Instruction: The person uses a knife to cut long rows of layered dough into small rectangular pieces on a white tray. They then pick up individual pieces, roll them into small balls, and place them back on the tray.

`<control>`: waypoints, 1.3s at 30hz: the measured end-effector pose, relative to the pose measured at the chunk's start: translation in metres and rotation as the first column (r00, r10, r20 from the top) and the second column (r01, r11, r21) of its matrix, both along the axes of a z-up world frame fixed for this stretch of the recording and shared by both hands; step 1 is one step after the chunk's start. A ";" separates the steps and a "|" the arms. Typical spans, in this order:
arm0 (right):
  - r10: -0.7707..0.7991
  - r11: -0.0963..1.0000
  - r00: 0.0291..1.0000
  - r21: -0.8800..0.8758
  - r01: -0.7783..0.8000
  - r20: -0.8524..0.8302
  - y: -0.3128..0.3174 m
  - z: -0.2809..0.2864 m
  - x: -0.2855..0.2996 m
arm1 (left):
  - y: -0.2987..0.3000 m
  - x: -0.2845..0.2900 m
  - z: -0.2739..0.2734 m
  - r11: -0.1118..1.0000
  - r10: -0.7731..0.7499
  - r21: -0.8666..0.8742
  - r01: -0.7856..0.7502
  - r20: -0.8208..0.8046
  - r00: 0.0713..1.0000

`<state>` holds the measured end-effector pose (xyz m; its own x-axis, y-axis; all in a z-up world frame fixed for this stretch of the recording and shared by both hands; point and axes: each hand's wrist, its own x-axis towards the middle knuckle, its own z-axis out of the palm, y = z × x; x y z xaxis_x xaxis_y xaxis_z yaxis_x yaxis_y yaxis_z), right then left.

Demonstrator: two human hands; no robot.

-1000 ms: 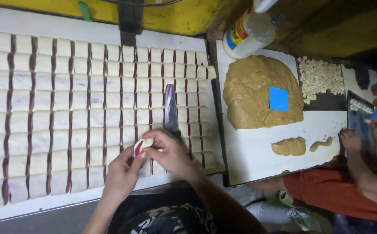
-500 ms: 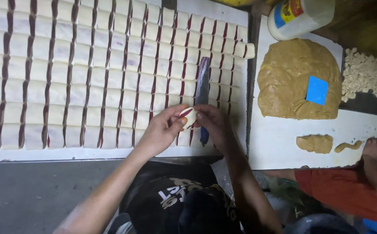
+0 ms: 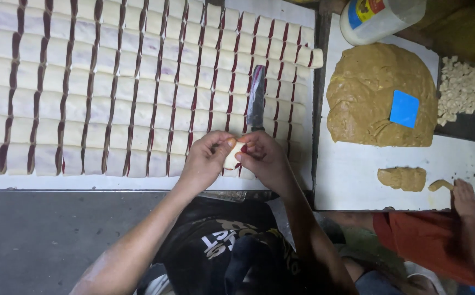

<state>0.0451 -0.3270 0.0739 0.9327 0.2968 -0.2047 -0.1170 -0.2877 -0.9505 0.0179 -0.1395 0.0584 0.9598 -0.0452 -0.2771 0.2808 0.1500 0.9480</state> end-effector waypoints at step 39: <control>-0.375 0.870 0.921 -0.303 0.390 0.108 -0.110 -0.009 -0.071 | -0.067 -0.008 0.048 0.948 -0.315 0.091 0.305 0.115 0.942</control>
